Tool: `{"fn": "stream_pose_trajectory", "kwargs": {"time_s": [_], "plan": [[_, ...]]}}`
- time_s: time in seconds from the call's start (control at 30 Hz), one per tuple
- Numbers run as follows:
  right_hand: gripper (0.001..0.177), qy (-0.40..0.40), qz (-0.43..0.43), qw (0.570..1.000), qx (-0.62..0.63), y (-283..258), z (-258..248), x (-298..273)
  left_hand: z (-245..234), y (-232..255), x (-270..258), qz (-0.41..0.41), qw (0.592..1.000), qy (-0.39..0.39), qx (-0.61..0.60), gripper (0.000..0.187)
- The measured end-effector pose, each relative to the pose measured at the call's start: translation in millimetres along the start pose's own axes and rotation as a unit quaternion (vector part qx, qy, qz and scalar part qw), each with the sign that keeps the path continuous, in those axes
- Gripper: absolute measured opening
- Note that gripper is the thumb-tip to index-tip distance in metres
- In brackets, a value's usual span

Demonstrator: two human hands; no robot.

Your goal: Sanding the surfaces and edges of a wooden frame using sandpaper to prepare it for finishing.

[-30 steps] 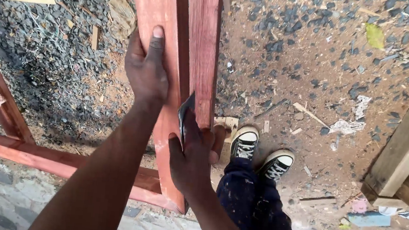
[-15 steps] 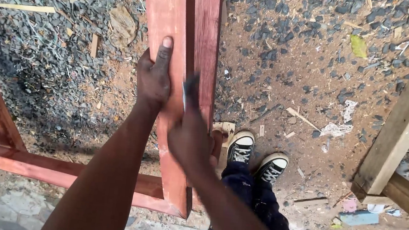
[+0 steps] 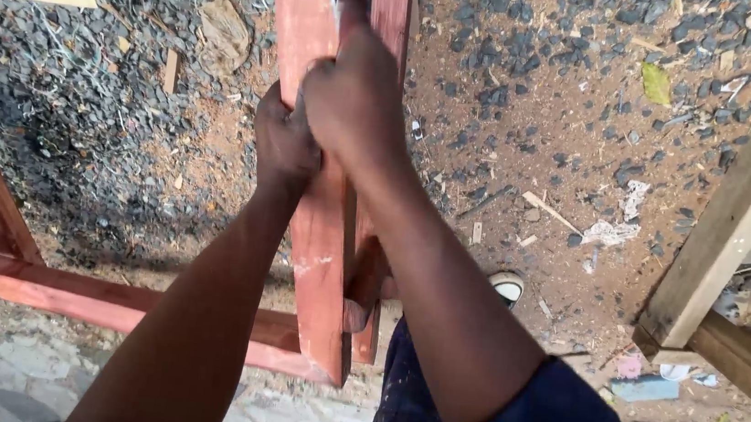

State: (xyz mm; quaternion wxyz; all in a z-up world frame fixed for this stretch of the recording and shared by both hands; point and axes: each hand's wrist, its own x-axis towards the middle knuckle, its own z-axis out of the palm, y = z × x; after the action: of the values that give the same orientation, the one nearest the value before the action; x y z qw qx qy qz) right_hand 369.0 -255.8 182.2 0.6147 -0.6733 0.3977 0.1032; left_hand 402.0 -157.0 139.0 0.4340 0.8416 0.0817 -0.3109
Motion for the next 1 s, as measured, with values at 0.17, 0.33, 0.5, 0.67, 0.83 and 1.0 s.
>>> {"fn": "stream_pose_trajectory", "kwargs": {"time_s": [0.17,0.33,0.5,0.67,0.83,1.0], "plan": [[0.090,-0.067,0.177,0.969,-0.156,6,9,-130,-3,-8,0,0.019,1.000,-0.006,0.016,0.059],[0.075,-0.047,0.182,0.981,-0.037,6,5,-73,-5,-13,-4,0.027,0.999,-0.001,0.026,0.061],[0.065,0.002,0.067,0.997,0.023,-4,-3,-75,-8,-30,-2,0.021,0.999,-0.009,0.037,0.050],[0.089,-0.017,0.031,0.999,-0.003,77,37,-125,1,33,-17,-0.010,0.996,0.011,0.092,0.066],[0.082,0.061,-0.059,0.995,0.043,13,5,-2,-4,-18,3,-0.019,0.999,-0.009,0.049,0.062],[0.088,0.117,-0.143,0.982,0.025,-5,-10,107,-2,1,-6,-0.036,0.999,0.000,0.034,0.058]]}}
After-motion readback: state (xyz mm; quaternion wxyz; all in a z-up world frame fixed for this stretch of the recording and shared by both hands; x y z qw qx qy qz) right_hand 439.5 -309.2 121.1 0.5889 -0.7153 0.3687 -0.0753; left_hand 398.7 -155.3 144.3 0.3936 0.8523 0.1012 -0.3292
